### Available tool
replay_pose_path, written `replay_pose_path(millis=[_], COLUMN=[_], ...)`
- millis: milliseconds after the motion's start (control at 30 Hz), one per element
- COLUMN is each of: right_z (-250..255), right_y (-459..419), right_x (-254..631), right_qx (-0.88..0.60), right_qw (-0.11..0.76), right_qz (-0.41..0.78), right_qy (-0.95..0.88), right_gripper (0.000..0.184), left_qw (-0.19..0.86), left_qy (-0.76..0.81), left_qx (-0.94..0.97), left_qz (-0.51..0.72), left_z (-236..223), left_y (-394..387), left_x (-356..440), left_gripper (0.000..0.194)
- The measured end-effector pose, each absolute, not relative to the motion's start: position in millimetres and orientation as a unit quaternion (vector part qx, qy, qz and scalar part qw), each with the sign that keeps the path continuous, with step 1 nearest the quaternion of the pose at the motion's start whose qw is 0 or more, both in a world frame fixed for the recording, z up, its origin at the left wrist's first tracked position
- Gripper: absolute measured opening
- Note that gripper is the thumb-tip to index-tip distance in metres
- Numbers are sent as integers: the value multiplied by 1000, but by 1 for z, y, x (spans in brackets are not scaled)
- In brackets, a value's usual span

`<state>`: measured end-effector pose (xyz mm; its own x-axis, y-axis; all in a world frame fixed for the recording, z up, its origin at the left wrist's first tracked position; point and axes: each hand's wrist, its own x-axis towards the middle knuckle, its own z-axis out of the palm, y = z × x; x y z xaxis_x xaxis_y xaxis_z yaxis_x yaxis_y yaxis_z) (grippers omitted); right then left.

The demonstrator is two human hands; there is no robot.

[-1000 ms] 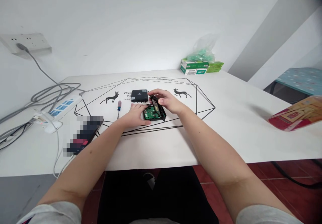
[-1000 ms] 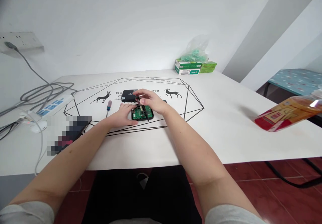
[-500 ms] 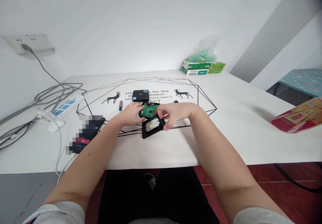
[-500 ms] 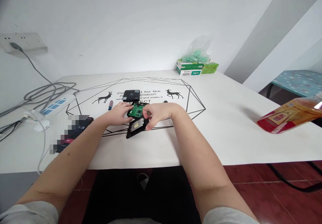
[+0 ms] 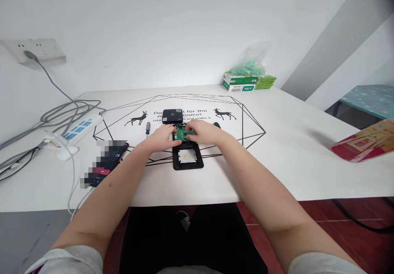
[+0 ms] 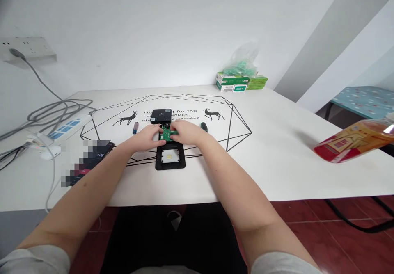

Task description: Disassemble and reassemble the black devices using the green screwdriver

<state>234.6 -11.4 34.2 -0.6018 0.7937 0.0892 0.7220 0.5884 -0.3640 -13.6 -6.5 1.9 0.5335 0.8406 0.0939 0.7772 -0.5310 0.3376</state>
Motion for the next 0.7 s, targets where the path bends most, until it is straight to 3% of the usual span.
replay_pose_path(millis=[100, 200, 400, 600, 700], right_z=[13, -1, 2, 11, 18], right_y=[-5, 0, 13, 29, 41], right_x=[216, 200, 184, 173, 172], right_qx=[-409, -410, -462, -482, -468], right_qw=[181, 178, 162, 139, 125], right_qz=[140, 145, 175, 210, 240], right_qy=[-883, -883, -854, -839, -841], right_gripper=[25, 33, 20, 7, 9], left_qw=[145, 160, 167, 179, 179], left_qy=[480, 494, 491, 495, 480], left_qx=[853, 839, 840, 834, 841], left_qz=[146, 163, 162, 168, 175], left_z=[1, 0, 3, 3, 3], left_y=[-4, -2, 0, 0, -1], left_x=[-14, -15, -17, -17, -17], left_gripper=[54, 73, 70, 86, 80])
